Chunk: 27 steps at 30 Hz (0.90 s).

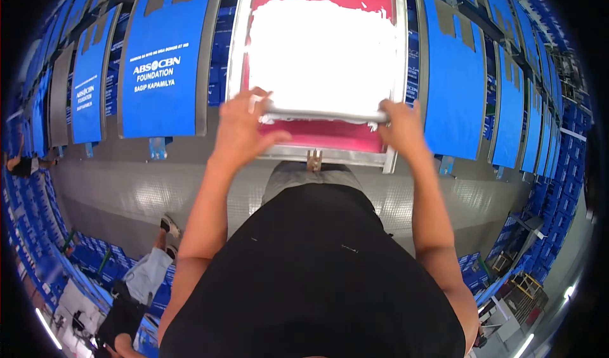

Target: The person uses a squeegee to spread white ink evenly across a screen printing frame held in a vertical position. The person repeatedly moves the squeegee back and forth to ensure the ink covers the entire mesh area of the frame.

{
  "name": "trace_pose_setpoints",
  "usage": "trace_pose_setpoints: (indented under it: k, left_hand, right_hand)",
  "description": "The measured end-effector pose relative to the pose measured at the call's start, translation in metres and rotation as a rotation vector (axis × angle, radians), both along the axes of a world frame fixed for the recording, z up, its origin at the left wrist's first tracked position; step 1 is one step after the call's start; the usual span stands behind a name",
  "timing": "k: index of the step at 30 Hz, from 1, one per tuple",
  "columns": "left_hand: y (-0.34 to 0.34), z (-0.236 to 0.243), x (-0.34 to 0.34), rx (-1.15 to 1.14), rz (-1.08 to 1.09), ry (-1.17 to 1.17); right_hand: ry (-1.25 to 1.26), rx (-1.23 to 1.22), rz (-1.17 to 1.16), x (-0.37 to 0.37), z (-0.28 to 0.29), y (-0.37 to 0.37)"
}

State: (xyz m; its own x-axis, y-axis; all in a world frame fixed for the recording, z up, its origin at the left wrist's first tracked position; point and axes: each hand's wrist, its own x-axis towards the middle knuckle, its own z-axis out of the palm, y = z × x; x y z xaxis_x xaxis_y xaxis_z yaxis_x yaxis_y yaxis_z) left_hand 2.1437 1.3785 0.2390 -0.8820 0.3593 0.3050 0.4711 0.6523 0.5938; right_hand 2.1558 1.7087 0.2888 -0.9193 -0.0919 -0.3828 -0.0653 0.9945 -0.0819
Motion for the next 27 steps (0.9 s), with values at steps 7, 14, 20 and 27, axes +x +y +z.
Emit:
trace_pose_setpoints:
  k: [7, 14, 20, 27]
  left_hand:
    - [0.023, 0.003, -0.074, -0.338, -0.168, -0.285]
    - [0.037, -0.083, -0.183, -0.238, -0.011, -0.009]
    - [0.025, -0.059, -0.078, -0.208, -0.070, -0.160]
    - [0.014, -0.031, -0.003, -0.157, -0.066, -0.277]
  right_hand:
    - [0.095, -0.285, 0.024, -0.041, -0.002, 0.017]
    - [0.419, 0.074, 0.244, -0.162, -0.073, 0.026]
    - [0.178, -0.032, 0.178, -0.063, -0.049, 0.010]
    - [0.078, -0.136, 0.096, 0.008, -0.018, -0.001]
